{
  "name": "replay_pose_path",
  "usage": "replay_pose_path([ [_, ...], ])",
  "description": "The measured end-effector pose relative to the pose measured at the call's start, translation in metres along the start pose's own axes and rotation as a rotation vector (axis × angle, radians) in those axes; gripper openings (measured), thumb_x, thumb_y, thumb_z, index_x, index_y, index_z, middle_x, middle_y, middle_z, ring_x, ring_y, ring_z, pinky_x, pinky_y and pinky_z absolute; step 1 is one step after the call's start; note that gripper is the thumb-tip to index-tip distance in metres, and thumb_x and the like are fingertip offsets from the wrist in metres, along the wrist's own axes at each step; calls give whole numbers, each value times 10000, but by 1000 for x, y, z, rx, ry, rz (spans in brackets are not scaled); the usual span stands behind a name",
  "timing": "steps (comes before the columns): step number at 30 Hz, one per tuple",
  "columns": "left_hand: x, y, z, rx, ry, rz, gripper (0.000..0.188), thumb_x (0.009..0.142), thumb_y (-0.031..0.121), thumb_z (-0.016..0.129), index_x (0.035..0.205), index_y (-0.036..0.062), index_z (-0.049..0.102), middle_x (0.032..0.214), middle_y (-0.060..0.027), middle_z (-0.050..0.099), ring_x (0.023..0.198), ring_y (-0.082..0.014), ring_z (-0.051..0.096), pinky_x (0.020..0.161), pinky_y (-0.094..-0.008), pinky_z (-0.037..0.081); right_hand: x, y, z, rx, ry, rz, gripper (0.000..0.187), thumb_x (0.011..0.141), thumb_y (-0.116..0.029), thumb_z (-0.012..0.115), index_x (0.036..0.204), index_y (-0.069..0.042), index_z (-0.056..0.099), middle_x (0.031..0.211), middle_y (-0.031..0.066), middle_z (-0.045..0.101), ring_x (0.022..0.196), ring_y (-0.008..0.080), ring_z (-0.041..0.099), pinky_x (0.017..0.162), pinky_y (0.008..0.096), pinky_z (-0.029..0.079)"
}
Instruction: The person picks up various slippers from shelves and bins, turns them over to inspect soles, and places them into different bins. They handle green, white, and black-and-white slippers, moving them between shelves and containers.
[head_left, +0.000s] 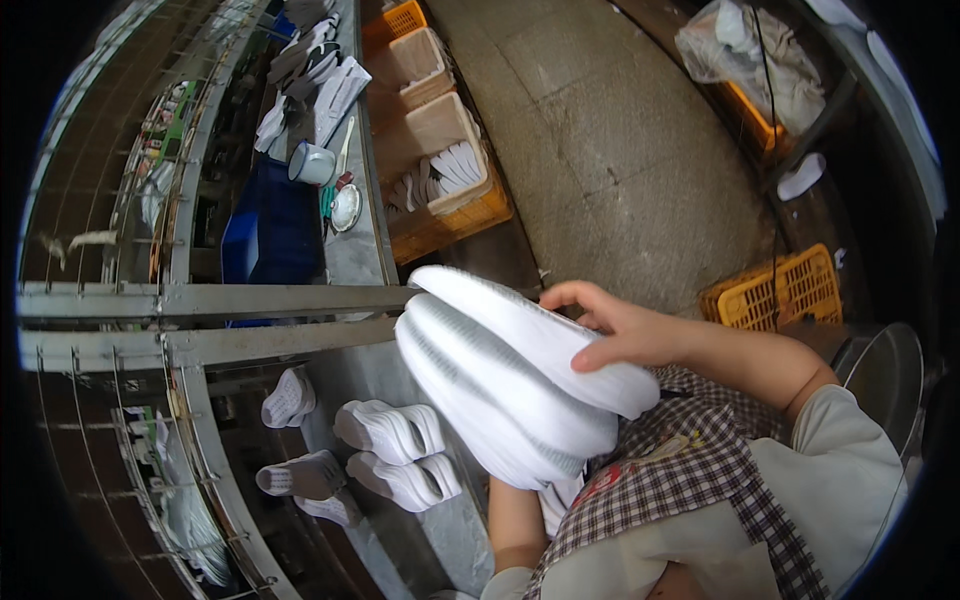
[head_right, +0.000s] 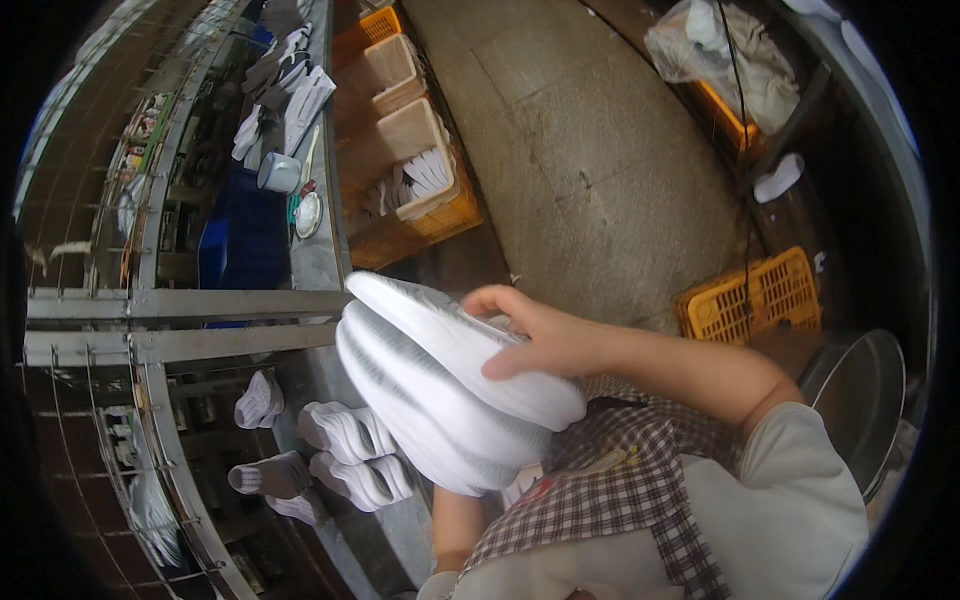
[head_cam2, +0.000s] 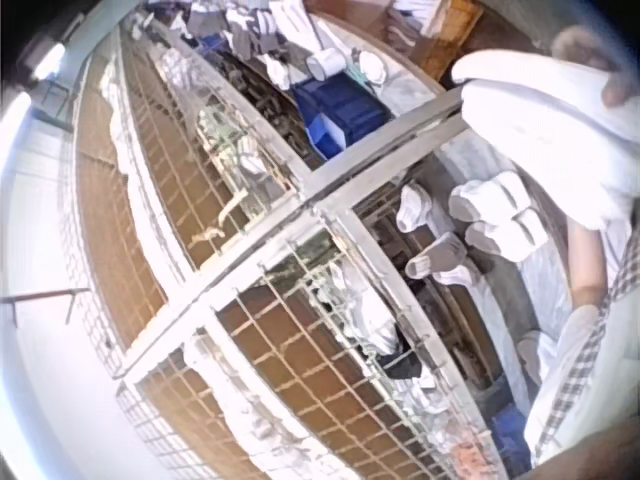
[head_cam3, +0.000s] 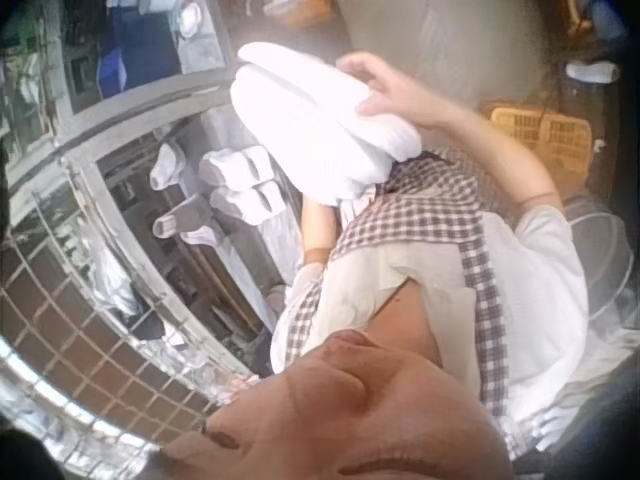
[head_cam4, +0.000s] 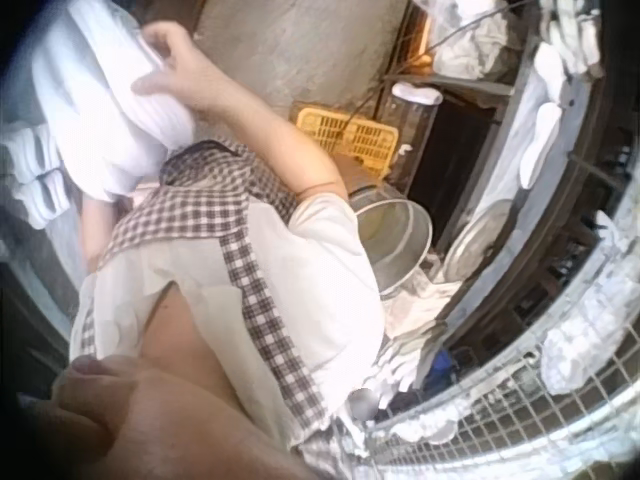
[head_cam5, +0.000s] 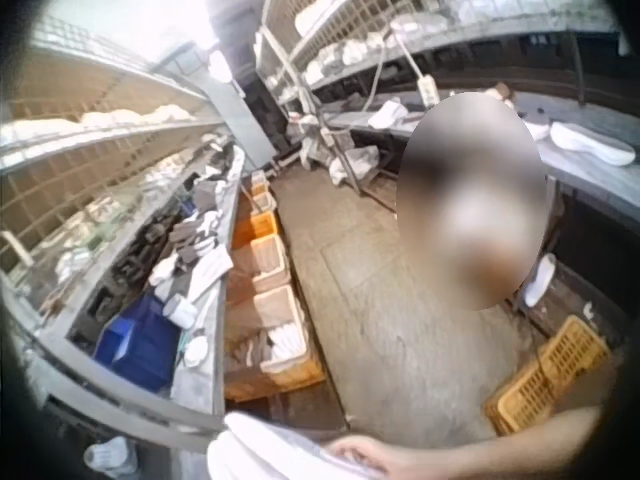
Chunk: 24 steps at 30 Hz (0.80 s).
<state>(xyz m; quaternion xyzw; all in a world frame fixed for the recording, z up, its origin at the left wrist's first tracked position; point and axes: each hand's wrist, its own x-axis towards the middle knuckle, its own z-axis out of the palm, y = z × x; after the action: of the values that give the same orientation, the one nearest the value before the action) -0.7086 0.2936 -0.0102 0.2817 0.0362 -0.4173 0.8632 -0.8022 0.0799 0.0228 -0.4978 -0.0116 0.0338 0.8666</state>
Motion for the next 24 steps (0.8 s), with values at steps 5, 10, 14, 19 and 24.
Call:
replay_pose_path([
  [5, 0, 1, -3, -116, -141, -15, 623, 940, 251, 494, 1433, 7, 203, 1070, -172, 502, 842, -251, 578, 693, -344, 550, 7, 10, -10, 938, -144, -28, 641, 817, -223, 579, 1347, 22, 317, 1077, 200, 602, 908, 235, 664, 777, 320, 574],
  [10, 0, 2, -5, -178, -202, -31, 627, 939, 250, 496, 1435, 7, 198, 1058, -170, 502, 832, -247, 576, 684, -342, 551, 6, 34, -7, 527, 34, 118, 810, 721, -237, 645, 1391, 30, 275, 1250, 203, 509, 1038, 238, 605, 869, 352, 529],
  [14, -4, 3, -4, -224, -238, -36, 630, 939, 250, 497, 1436, 7, 195, 1049, -168, 502, 824, -245, 575, 678, -339, 551, 6, 58, 4, 662, -99, 90, 773, 726, -179, 617, 1394, 21, 283, 1287, 211, 469, 1128, 259, 547, 947, 381, 473],
  [19, -12, 12, -3, -256, -278, -18, 634, 938, 249, 498, 1437, 8, 190, 1037, -165, 503, 814, -241, 573, 669, -337, 552, 6, 73, -9, 1129, -211, 52, 696, 759, -175, 550, 1380, 5, 292, 1220, 231, 537, 1001, 325, 632, 871, 428, 538],
  [24, -11, 19, -3, -262, -302, 0, 638, 937, 248, 499, 1439, 8, 186, 1025, -162, 503, 804, -237, 572, 661, -334, 553, 3, 71, -21, 920, -44, 104, 717, 761, -189, 550, 1396, -6, 271, 1256, 222, 502, 1014, 303, 619, 882, 398, 531],
])
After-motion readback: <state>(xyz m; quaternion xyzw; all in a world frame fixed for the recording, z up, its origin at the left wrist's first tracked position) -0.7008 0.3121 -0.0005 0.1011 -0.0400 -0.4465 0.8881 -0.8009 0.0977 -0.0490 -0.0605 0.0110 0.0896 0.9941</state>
